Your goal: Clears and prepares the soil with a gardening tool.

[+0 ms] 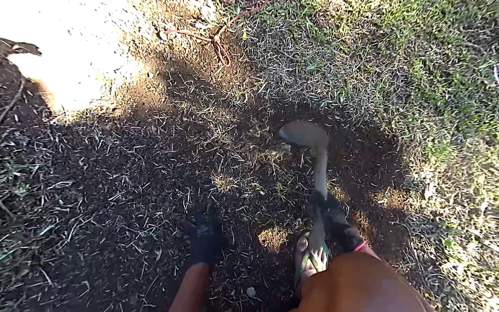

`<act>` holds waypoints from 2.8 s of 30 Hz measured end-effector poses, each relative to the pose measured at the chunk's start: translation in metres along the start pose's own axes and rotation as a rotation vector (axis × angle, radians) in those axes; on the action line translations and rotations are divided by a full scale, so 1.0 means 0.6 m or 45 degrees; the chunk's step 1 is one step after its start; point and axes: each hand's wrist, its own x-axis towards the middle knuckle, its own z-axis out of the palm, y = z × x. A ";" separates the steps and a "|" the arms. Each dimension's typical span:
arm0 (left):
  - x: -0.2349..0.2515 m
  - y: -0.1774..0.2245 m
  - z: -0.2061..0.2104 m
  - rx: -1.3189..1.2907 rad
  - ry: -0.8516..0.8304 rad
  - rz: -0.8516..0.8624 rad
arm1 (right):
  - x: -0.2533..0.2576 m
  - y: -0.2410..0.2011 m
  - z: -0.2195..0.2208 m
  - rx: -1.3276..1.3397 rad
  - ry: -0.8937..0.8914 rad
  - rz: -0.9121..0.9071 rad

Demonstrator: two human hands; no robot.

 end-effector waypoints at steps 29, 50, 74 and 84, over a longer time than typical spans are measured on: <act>0.007 -0.009 0.010 0.050 0.004 -0.005 | 0.039 -0.046 -0.044 0.126 0.096 -0.119; 0.013 -0.016 0.017 0.020 0.049 0.000 | 0.047 0.012 -0.050 -0.082 0.055 0.064; 0.009 -0.010 0.012 0.022 0.034 0.014 | 0.002 0.042 0.052 -0.083 -0.187 0.005; 0.005 -0.010 -0.105 -0.294 -0.119 0.175 | -0.099 0.011 0.021 0.247 0.231 0.085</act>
